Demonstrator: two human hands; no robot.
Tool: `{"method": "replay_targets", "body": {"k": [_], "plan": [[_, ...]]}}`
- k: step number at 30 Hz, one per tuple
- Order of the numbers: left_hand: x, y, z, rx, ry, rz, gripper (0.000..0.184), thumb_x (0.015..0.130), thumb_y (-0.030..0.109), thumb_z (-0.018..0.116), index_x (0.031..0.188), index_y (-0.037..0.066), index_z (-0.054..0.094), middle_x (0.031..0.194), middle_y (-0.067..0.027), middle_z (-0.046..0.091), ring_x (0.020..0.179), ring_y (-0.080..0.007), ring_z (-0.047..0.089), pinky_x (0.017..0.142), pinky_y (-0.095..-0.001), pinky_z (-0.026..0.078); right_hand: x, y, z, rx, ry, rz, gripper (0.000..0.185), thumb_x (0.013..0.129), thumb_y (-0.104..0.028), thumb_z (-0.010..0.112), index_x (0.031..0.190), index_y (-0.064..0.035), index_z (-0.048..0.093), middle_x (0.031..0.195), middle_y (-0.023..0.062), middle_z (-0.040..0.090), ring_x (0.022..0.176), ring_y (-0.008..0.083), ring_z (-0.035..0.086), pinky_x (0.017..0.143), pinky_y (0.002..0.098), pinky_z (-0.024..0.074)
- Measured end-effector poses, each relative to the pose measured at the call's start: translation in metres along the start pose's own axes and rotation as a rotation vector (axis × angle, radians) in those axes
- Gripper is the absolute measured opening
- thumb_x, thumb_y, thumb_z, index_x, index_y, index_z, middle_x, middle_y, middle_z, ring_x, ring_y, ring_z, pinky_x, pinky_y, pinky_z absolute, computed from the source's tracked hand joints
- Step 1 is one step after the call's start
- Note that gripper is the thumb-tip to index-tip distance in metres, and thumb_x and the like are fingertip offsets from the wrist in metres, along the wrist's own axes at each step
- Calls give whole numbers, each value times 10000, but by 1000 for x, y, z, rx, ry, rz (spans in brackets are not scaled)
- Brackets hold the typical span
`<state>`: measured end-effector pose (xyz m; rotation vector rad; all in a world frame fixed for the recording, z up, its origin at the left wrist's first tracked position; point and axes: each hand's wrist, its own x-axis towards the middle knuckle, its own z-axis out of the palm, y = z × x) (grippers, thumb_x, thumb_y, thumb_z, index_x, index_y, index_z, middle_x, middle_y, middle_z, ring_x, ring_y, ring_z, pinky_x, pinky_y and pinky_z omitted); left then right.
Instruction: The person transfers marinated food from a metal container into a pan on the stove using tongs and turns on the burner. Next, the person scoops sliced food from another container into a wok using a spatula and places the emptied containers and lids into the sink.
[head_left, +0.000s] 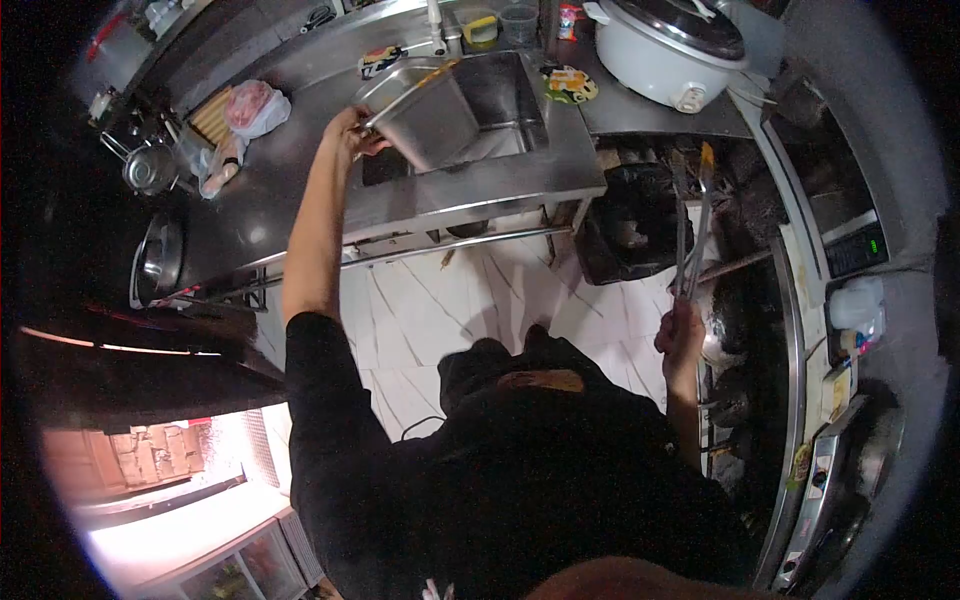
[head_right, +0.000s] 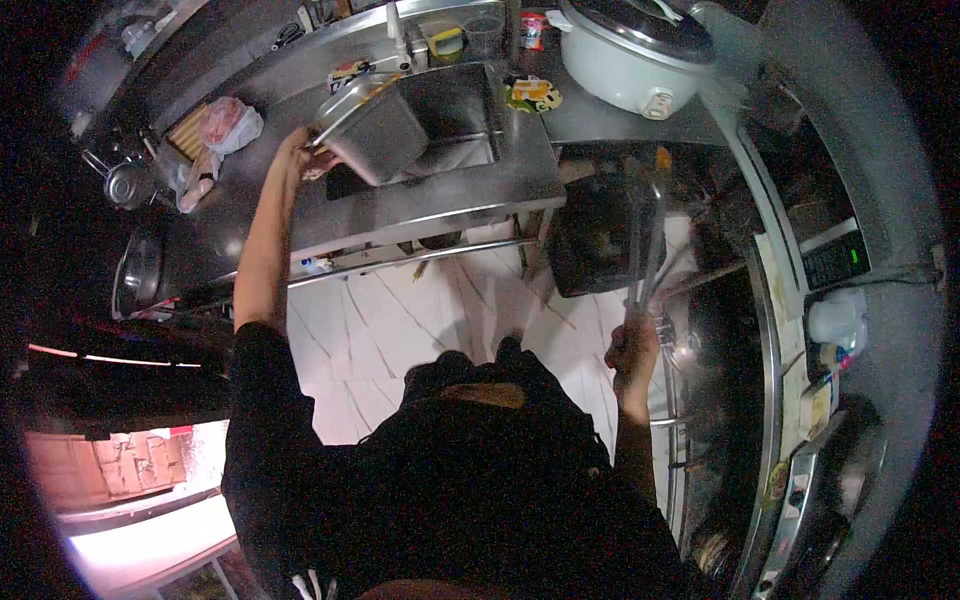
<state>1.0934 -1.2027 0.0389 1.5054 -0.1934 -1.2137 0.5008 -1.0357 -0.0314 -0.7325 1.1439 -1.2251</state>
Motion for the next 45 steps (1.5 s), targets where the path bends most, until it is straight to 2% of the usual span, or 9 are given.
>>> {"method": "replay_targets", "body": {"k": [3,5,7,11,13,25,36,41,45], "plan": [[122,-6,-6,98,-79,33,281,854,218,508,987,-30,498,884,-187,581,681,-327,619,468,-458,555,21,-6,28,-88,119,-12,192,932,-279,476,1001,-109,532,547,-24,384,374,58,305,338,209,235],[122,-10,25,305,216,104,312,832,225,578,983,-38,503,898,-196,581,674,-332,613,457,-445,547,24,-13,54,-72,182,-22,162,932,-267,475,897,-109,478,546,-17,394,369,64,311,337,211,245],[157,-26,24,284,176,171,389,786,264,660,969,-40,501,879,-200,595,676,-320,616,454,-437,535,28,-3,66,-106,273,-79,182,930,-266,478,844,-115,424,547,-9,401,357,66,310,324,216,241],[283,-89,-19,920,277,535,542,722,474,668,954,-9,585,909,-235,623,746,-330,645,690,-392,501,23,15,114,-125,513,-91,210,901,-307,532,878,-110,464,525,-17,379,340,66,299,305,228,229],[271,-91,-7,1021,282,422,437,746,343,632,998,-12,581,1000,-229,614,962,-359,590,805,-414,464,20,27,137,-121,545,-94,225,895,-322,541,875,-107,479,523,-27,369,348,60,296,309,225,233],[367,-191,66,1503,-101,632,396,728,215,594,1060,4,545,1044,-189,596,970,-338,580,831,-425,449,8,29,214,-17,1011,71,363,856,-326,597,1061,-37,516,609,1,460,402,64,373,343,228,299],[300,-198,105,1501,99,989,387,717,112,565,1087,6,520,1065,-188,571,991,-349,553,867,-435,422,-104,68,201,103,1282,-65,334,862,-346,592,1018,-58,529,575,-23,445,396,49,369,345,223,293],[180,-187,185,995,88,1447,394,713,65,551,1099,6,508,1075,-188,560,1001,-353,541,883,-439,410,-191,93,163,150,1403,-115,263,866,-266,597,988,-54,499,589,-25,428,403,40,345,346,215,248],[10,-220,251,540,-201,1740,403,709,28,541,1109,7,499,1082,-187,551,1009,-357,531,897,-442,401,-281,128,117,254,1486,-148,348,849,-314,615,1037,-34,526,559,-37,424,401,50,354,349,226,276]]}}
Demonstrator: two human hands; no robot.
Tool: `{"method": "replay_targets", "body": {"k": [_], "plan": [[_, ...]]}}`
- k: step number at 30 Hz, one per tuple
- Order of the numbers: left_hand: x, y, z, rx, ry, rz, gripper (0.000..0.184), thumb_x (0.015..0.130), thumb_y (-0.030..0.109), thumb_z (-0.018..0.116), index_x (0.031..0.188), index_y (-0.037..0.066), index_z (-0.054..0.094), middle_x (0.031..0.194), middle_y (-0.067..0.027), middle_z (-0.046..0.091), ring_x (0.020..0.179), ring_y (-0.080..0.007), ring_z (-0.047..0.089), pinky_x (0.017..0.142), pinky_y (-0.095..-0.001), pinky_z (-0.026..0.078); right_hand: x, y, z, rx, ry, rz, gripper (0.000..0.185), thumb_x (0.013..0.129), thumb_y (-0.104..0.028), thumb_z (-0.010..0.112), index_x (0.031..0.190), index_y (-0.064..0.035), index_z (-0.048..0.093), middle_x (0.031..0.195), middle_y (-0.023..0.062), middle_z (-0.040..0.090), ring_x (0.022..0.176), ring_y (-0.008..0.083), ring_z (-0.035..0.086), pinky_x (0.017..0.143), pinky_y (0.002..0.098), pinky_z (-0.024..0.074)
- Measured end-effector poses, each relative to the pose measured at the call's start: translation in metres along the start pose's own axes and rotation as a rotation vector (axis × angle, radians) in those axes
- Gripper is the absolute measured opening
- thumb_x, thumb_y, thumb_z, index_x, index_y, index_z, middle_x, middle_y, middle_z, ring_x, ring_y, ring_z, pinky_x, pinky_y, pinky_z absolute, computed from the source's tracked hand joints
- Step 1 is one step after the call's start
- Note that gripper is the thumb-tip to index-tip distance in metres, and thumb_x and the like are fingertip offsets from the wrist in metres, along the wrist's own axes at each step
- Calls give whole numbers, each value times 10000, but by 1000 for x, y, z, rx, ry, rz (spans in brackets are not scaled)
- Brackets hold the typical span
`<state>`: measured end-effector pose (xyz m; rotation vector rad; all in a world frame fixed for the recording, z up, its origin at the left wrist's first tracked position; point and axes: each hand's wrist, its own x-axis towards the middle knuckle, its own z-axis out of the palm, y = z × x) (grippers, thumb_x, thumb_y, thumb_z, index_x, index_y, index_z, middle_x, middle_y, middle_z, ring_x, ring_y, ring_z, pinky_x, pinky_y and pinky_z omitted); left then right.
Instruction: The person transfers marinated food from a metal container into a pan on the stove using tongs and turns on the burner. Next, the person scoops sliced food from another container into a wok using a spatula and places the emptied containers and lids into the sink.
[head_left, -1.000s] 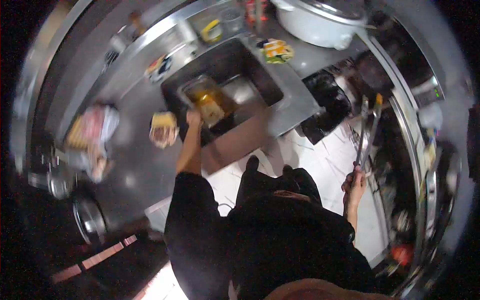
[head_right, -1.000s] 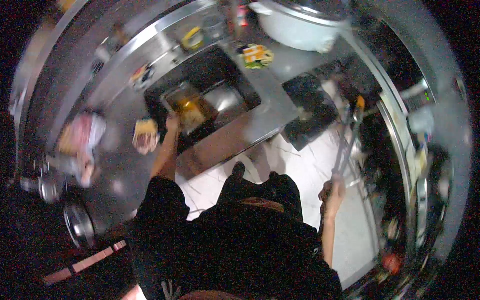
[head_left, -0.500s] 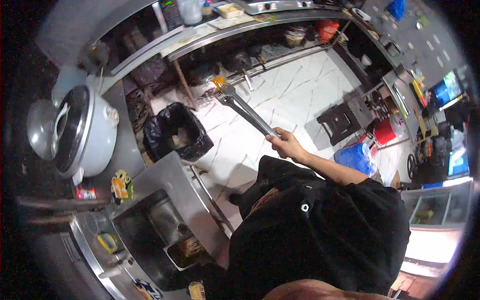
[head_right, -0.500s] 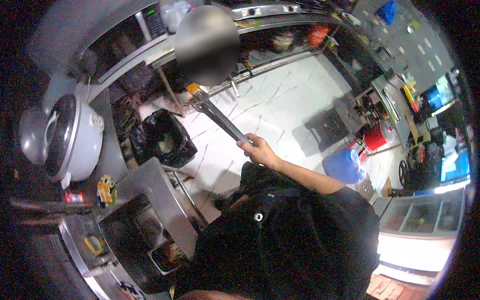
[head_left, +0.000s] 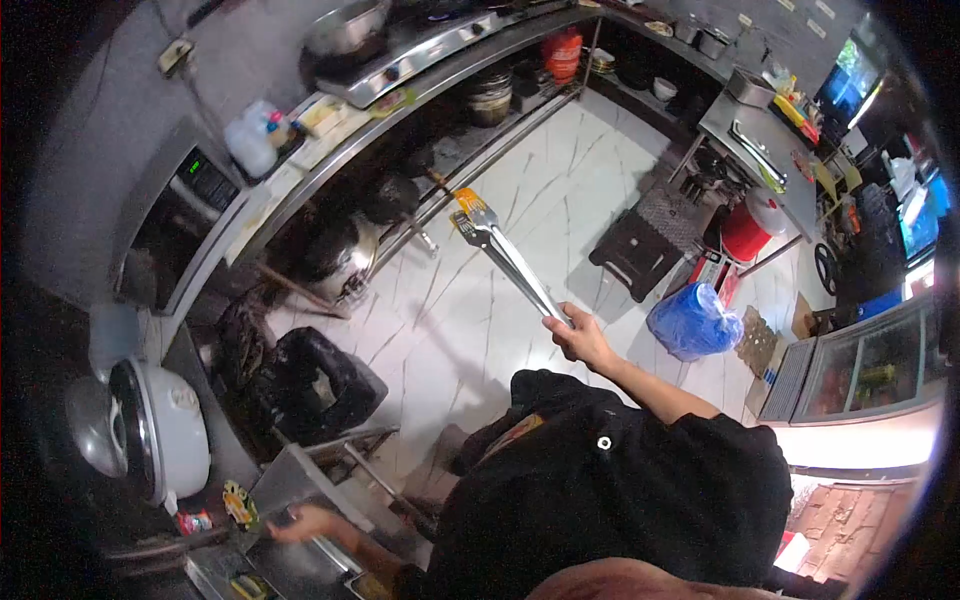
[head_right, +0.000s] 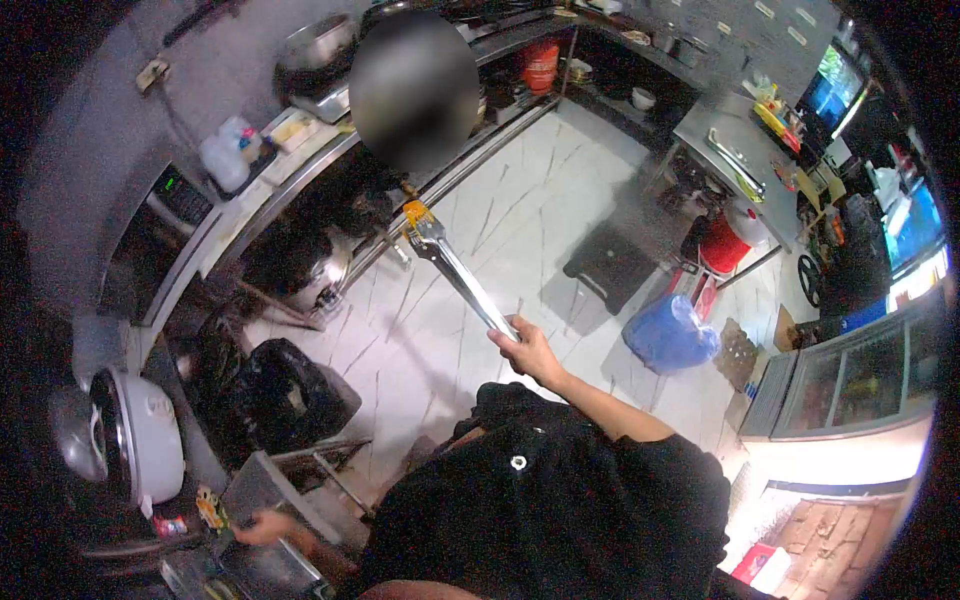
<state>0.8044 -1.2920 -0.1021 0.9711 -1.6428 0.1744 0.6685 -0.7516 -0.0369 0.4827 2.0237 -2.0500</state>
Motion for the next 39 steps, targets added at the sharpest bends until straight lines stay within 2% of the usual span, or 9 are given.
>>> {"method": "replay_targets", "body": {"k": [10,16,17,20,23,28,32,34,39], "plan": [[-273,323,62,-424,-1247,403,505,654,9,616,1133,31,461,1290,-297,328,1272,-432,244,1066,-490,179,80,-3,-197,236,333,-160,332,933,-391,440,960,-65,496,566,-10,405,388,61,334,331,206,251],[-414,348,144,-56,-1992,298,502,657,182,699,1126,158,523,1218,-227,469,1071,-333,519,927,-483,394,140,-40,-248,394,422,-334,253,950,-321,418,917,-73,457,649,54,514,441,112,446,375,233,363],[-423,363,156,59,-2047,174,485,654,208,717,1107,164,548,1175,-191,533,1043,-308,546,895,-479,425,153,-43,-258,442,406,-304,298,954,-293,414,1133,-57,450,716,55,556,474,105,486,423,233,415],[-442,427,211,343,-1893,1937,405,636,284,759,991,140,629,1042,-87,626,1046,-247,557,849,-432,464,195,-65,-278,534,458,-231,275,941,-279,457,1142,-91,452,716,43,549,466,86,466,379,208,366],[-460,500,258,343,-1786,2142,344,637,287,774,913,112,668,1066,-51,628,1023,-238,578,820,-385,486,245,-74,-301,488,539,-187,275,939,-334,443,1091,-106,457,677,48,522,404,78,389,340,208,292],[-534,627,347,15,-1916,874,274,790,232,552,970,47,643,1062,-152,615,983,-316,593,803,-385,486,323,-101,-318,570,622,-122,268,919,-396,444,909,-129,425,613,48,463,369,106,361,322,232,276],[-524,777,366,-156,-1909,973,143,796,150,526,821,87,652,865,-86,652,799,-250,631,636,-359,515,381,-134,-336,651,686,-104,240,935,-361,445,859,-136,414,595,34,447,355,101,358,308,223,275],[-555,831,380,-466,-1978,359,154,822,187,533,880,87,636,866,-80,644,787,-217,627,638,-343,507,413,-143,-357,596,737,-106,237,934,-361,449,864,-137,413,588,33,444,358,101,364,311,223,280],[-569,997,365,-514,-1974,97,166,795,134,534,917,94,638,874,-83,655,831,-210,616,720,-337,494,504,-172,-425,547,770,-179,231,927,-360,474,875,-141,421,582,18,442,373,87,373,318,216,289]]}}
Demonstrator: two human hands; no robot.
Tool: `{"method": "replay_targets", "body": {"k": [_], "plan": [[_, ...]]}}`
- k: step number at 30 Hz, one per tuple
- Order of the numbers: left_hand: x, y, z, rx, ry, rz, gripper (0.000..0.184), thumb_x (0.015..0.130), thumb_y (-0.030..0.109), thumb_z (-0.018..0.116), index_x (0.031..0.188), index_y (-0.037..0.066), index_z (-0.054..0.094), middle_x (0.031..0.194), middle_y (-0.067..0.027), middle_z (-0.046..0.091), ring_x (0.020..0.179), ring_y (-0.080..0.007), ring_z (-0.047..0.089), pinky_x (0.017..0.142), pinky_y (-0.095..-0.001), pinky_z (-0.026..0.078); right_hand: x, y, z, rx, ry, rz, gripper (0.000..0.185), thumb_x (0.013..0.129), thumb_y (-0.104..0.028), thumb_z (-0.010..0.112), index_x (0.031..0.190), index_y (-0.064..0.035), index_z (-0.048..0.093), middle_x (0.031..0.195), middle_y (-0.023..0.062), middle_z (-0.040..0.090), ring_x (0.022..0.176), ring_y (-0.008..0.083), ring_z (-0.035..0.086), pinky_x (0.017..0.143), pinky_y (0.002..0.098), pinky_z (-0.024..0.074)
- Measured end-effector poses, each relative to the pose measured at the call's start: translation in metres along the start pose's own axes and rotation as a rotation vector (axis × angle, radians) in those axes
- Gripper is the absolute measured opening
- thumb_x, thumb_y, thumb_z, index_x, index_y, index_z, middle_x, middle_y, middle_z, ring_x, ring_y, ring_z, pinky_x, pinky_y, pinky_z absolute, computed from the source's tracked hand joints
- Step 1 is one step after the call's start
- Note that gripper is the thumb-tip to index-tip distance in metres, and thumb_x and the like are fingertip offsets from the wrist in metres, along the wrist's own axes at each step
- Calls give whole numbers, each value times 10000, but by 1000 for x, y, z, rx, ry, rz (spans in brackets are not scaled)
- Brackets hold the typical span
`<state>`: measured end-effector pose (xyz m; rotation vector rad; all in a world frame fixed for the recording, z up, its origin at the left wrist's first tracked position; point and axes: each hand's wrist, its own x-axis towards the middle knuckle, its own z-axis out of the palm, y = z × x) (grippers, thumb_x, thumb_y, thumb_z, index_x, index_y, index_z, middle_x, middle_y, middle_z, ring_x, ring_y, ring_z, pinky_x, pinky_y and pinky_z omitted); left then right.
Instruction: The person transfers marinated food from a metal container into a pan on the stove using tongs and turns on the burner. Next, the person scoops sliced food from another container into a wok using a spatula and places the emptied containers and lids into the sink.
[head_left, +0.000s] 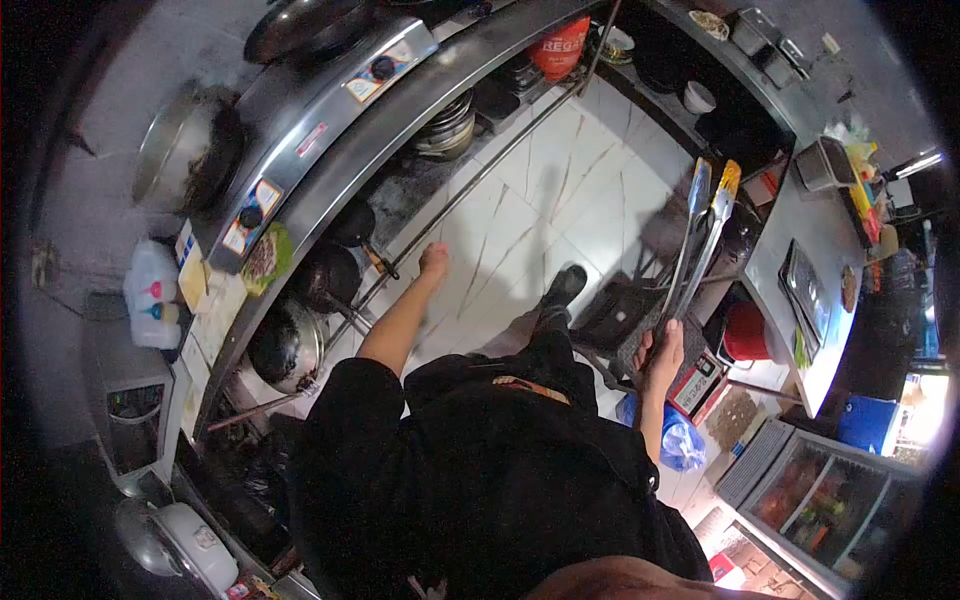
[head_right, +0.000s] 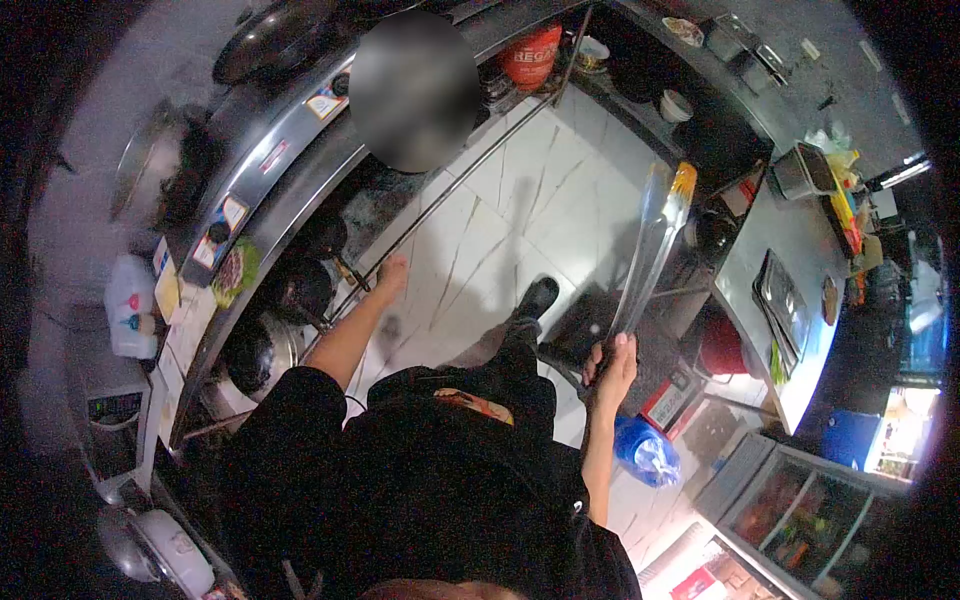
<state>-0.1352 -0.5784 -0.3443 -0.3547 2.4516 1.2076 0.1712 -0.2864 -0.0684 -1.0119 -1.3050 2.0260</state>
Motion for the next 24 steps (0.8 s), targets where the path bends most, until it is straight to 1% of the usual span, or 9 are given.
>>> {"method": "replay_targets", "body": {"k": [2,5,6,10,13,14,16,19,24], "plan": [[61,20,35,-143,50,-5,152,792,115,528,894,77,634,852,-75,652,792,-191,613,693,-335,493,57,-5,7,10,-26,-27,220,928,-347,473,885,-137,424,580,15,441,374,84,371,319,215,291],[148,60,56,-1112,-134,-291,127,809,67,528,886,134,603,789,-4,601,620,-184,560,517,-348,476,149,-7,10,-22,-51,-61,205,938,-322,456,880,-127,424,578,11,436,374,76,366,322,212,288],[179,61,80,-441,157,163,159,801,18,515,884,127,594,772,-15,582,574,-168,530,483,-317,468,177,-12,14,-67,-59,-71,215,940,-326,451,863,-128,415,578,14,436,368,78,361,321,214,284],[259,129,95,-348,249,177,189,795,-17,510,907,111,592,749,-23,565,585,-162,536,465,-317,462,277,-28,33,-46,-16,-21,207,936,-293,468,844,-112,429,579,-3,431,360,74,340,325,214,263],[322,159,104,-248,520,62,122,746,95,572,814,76,671,804,-105,676,747,-219,650,679,-321,505,343,-8,19,-108,-28,-36,158,919,-239,508,916,-82,484,693,-39,420,560,51,382,497,189,332],[305,201,96,390,644,202,185,767,202,573,824,66,685,862,-137,673,813,-291,649,721,-365,504,363,2,16,-139,-46,-46,149,912,-214,524,943,-69,501,745,-49,419,646,44,400,572,180,364],[350,197,101,366,701,69,237,781,242,555,808,47,688,883,-157,666,842,-319,638,757,-372,494,401,26,19,-283,-5,-119,153,909,-229,533,908,-78,503,700,-67,403,588,30,367,521,180,305],[418,196,81,1025,350,-179,219,808,166,536,886,8,667,926,-162,661,857,-322,629,813,-380,473,451,80,25,-458,26,-249,151,906,-220,545,851,-88,496,649,-80,394,532,12,336,467,183,251],[470,197,66,1081,338,-259,215,811,157,535,906,7,657,939,-158,654,864,-314,624,818,-377,469,492,135,49,-300,77,-10,95,914,-168,534,867,-87,511,652,-74,422,537,8,354,465,183,264]]}}
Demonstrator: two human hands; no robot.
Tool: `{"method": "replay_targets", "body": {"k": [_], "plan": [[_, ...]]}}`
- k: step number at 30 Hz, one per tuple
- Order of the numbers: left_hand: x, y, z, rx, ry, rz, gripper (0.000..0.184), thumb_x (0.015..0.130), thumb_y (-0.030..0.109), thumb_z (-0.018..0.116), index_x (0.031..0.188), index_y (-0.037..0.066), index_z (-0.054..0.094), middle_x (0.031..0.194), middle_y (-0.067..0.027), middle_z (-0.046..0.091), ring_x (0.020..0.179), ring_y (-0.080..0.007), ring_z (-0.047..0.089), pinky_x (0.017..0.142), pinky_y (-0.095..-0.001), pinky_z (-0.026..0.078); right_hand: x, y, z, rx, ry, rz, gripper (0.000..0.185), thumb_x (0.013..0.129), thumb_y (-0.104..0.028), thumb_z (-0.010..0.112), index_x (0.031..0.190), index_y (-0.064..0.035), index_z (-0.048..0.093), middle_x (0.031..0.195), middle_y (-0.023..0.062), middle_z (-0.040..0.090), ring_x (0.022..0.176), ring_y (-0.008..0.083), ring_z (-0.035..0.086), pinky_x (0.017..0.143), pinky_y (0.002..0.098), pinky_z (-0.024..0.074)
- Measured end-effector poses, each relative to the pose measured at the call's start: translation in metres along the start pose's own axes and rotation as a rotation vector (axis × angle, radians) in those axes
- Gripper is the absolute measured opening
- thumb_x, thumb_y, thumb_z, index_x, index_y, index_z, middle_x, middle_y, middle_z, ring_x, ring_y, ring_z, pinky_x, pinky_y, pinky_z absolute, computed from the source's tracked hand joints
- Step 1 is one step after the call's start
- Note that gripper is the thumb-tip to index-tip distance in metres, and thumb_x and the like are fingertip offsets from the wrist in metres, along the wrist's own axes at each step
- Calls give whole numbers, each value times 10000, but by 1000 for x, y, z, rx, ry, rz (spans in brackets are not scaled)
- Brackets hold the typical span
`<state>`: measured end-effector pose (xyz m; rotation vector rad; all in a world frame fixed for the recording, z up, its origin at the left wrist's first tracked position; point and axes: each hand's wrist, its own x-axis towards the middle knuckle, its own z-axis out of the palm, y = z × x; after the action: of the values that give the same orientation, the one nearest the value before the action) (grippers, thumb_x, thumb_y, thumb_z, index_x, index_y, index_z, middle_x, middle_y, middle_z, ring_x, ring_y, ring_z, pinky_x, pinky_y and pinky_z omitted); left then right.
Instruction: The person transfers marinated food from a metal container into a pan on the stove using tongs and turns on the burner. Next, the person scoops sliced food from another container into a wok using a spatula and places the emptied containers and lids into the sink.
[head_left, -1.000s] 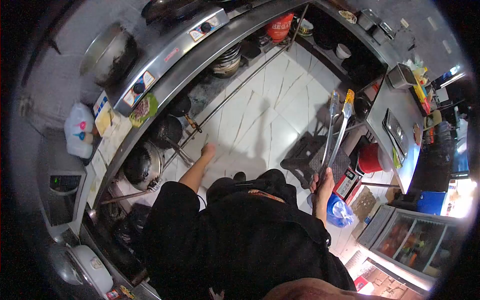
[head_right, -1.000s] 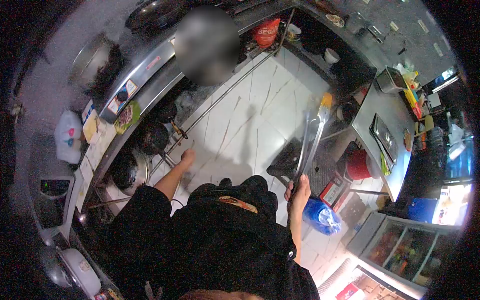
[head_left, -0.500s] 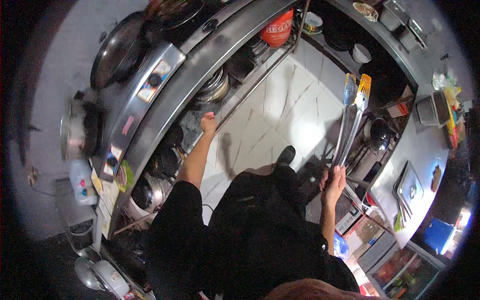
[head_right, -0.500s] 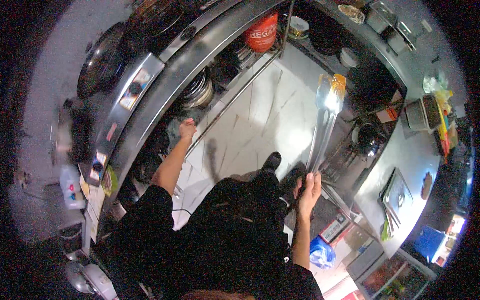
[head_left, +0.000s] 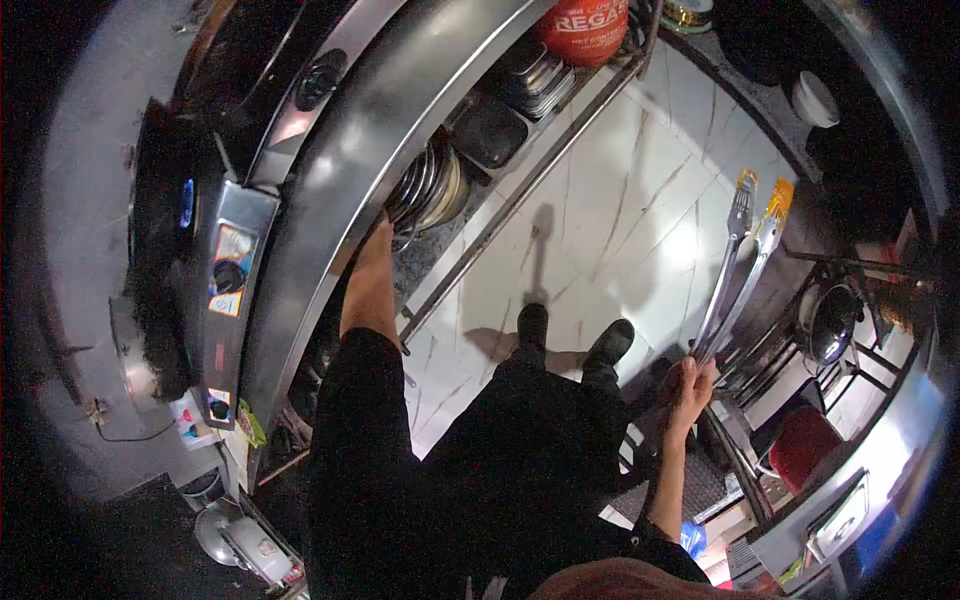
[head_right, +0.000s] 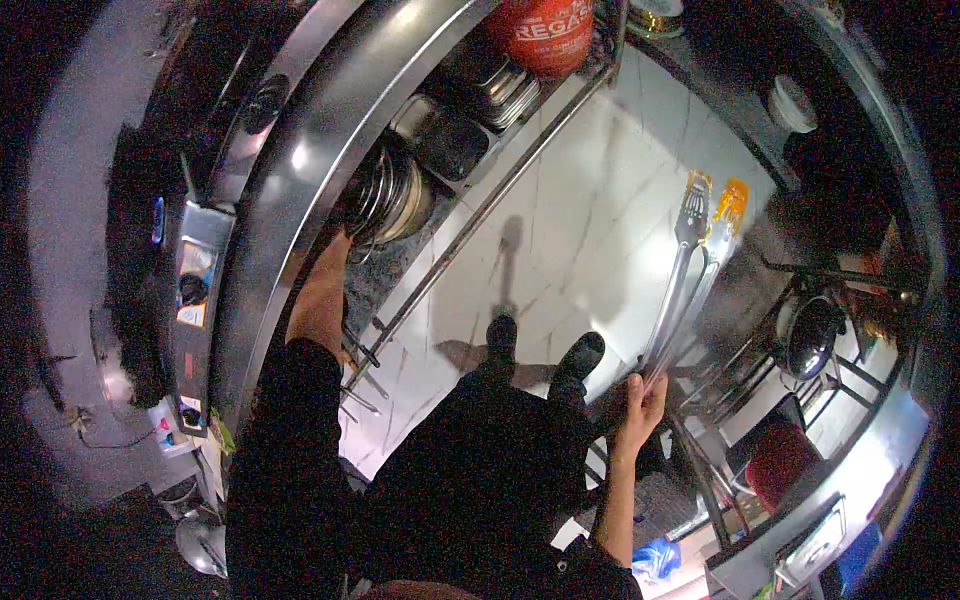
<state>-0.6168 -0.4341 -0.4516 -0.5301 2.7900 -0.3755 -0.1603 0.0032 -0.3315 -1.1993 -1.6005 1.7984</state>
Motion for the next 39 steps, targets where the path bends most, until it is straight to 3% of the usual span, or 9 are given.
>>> {"method": "replay_targets", "body": {"k": [6,9,18,23,27,32,35,37,39], "plan": [[6,-24,9,-547,123,-138,214,814,146,535,931,5,646,956,-154,646,872,-304,617,825,-374,464,9,23,32,57,58,104,103,899,-171,563,953,-83,564,697,-75,466,583,14,382,515,179,292],[2,-35,11,-867,169,-188,214,816,140,535,943,5,640,964,-152,642,876,-299,614,828,-373,462,10,20,36,28,-5,216,246,878,-165,582,1055,-1,536,880,-15,516,775,82,439,696,209,361],[-1,-20,-14,-1621,224,-203,219,821,124,534,979,2,623,989,-145,630,888,-284,604,838,-368,454,15,-1,62,-145,-39,241,285,807,-167,673,1008,-4,553,823,-9,520,716,70,438,650,199,358],[-46,-26,-34,-1904,227,-152,224,823,115,533,1000,1,613,1002,-142,624,894,-276,599,843,-366,450,14,-20,72,-20,-103,323,210,797,-56,657,969,4,552,825,57,572,668,106,542,558,214,425],[-105,-27,-44,-2030,197,-92,230,826,107,533,1016,0,606,1013,-139,619,900,-269,595,847,-364,447,14,-34,97,232,-145,314,220,796,20,624,992,38,526,840,101,588,653,178,613,498,263,490],[-187,-22,-27,-1906,85,41,261,826,87,542,1073,4,561,1049,-122,587,920,-242,565,853,-354,435,10,-39,112,357,-272,286,380,802,40,601,1134,38,416,1244,217,474,1064,316,549,787,407,547],[-258,4,-41,-1640,-78,144,383,823,77,582,1173,13,439,1095,-87,518,971,-175,489,859,-309,395,7,-36,124,469,-319,307,412,791,44,613,1137,12,392,1298,215,428,1164,332,466,872,444,501],[-286,22,-50,-1533,-174,96,377,823,49,582,1167,25,429,1079,-72,510,977,-161,484,854,-301,397,6,-24,121,457,-324,365,381,776,39,637,1076,4,405,1193,164,483,1159,301,465,843,413,520],[-302,32,-41,-1616,-200,285,388,828,31,575,1184,32,421,1094,-62,498,1009,-155,474,864,-289,393,2,-17,117,419,-287,363,372,770,38,647,1050,1,406,1083,122,521,1087,274,521,808,388,538]]}}
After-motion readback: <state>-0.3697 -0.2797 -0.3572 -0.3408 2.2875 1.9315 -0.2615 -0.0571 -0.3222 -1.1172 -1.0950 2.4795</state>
